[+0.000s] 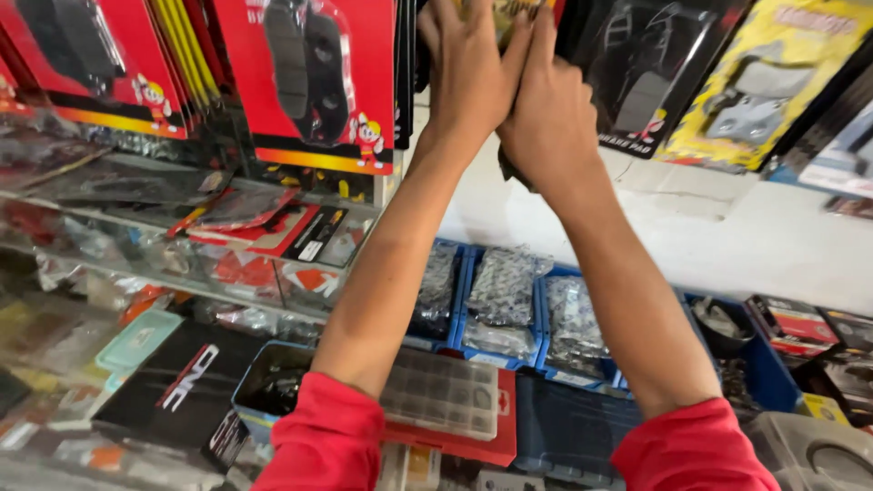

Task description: The person picks up packaged brake pads from a glass counter and places them onto a wall-mounted display rack. They repeatedly handle the packages, turning them over to check the back, and stack them on the counter before hanging them on hooks.

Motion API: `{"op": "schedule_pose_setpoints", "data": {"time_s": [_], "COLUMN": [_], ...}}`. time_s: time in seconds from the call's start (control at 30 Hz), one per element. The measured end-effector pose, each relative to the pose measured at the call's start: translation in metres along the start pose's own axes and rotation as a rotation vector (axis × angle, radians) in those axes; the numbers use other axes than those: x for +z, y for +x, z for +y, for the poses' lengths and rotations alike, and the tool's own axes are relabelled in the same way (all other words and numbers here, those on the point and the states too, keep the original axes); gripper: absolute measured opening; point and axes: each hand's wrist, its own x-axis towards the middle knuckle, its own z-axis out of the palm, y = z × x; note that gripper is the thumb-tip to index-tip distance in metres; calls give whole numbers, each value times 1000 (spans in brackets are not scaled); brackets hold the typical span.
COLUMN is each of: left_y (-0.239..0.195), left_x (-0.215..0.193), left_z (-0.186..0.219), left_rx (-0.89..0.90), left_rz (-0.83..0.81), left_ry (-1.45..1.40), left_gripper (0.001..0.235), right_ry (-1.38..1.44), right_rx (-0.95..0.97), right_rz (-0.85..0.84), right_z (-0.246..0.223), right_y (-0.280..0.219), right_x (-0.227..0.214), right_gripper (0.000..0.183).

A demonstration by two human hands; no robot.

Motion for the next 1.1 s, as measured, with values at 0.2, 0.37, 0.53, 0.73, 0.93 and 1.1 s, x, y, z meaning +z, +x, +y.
{"op": "schedule_pose_setpoints", "data": {"time_s": [0.2,0.37,0.53,0.73,0.93,1.1], "left_y": [-27,-49,-50,-49,-46,-33], "left_x": [-38,-63,-36,-20,-21,-44], "left_z": [41,96,100,103,85,79], "left_rx": [43,47,-24,-160,-139,-294], "left_rz": [-105,-181,-253,-263,-219,-428], "left_ry": [-230,-383,-267,-129,-190,-978], "left_gripper": [52,52,58,51,35,24], "right_ry": [240,53,105,260,427,964], "right_rx": [-143,3,15,175,91,108], "right_rz": [104,262,341,192,213,-41], "right_z": [-15,4,53,78,89,93], "right_y": [-45,-90,-93,-90,-93,-92], "right_x": [-56,-117,-115,-91,-85,-109], "right_gripper": [53,43,45,55,42,22]}}
